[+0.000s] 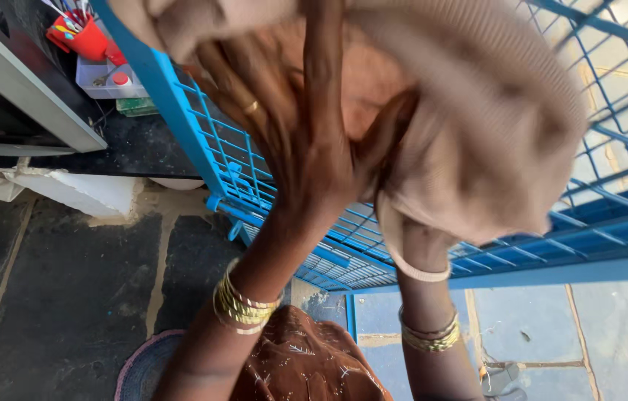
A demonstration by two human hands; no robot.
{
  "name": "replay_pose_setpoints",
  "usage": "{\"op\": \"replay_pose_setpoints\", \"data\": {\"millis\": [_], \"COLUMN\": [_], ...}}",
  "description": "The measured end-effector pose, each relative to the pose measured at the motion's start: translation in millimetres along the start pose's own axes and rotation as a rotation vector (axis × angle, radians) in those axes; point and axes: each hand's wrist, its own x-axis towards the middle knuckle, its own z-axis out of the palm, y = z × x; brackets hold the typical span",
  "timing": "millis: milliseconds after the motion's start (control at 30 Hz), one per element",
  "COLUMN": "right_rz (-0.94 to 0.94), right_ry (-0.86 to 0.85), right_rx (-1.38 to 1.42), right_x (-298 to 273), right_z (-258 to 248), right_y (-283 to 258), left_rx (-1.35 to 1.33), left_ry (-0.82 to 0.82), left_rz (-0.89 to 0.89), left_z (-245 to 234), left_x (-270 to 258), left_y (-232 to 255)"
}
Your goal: The person wipes a blue metal mesh gate with a brown cloth, cleaning both the mesh and the vertical bars.
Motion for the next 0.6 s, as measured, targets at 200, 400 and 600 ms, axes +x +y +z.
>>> {"op": "replay_pose_setpoints", "data": {"millis": [200,400,600], "right_rz": [-0.111,-0.113,-0.056], "right_ry": [-0.061,-0.098,-0.132], "right_rx": [-0.17,-0.278,-0.392], "right_x": [-12,-42,-77], "right_z": [37,47,49], "right_y": [5,-1,1], "left_rx": [-0.016,0.024,0.063], "left_ry": [0.167,0.19,0.121], "left_rz": [0.055,0.128,0.163], "left_z": [34,54,64], "left_x": [-31,-68,-94], "left_y": [-34,-66,-105]}}
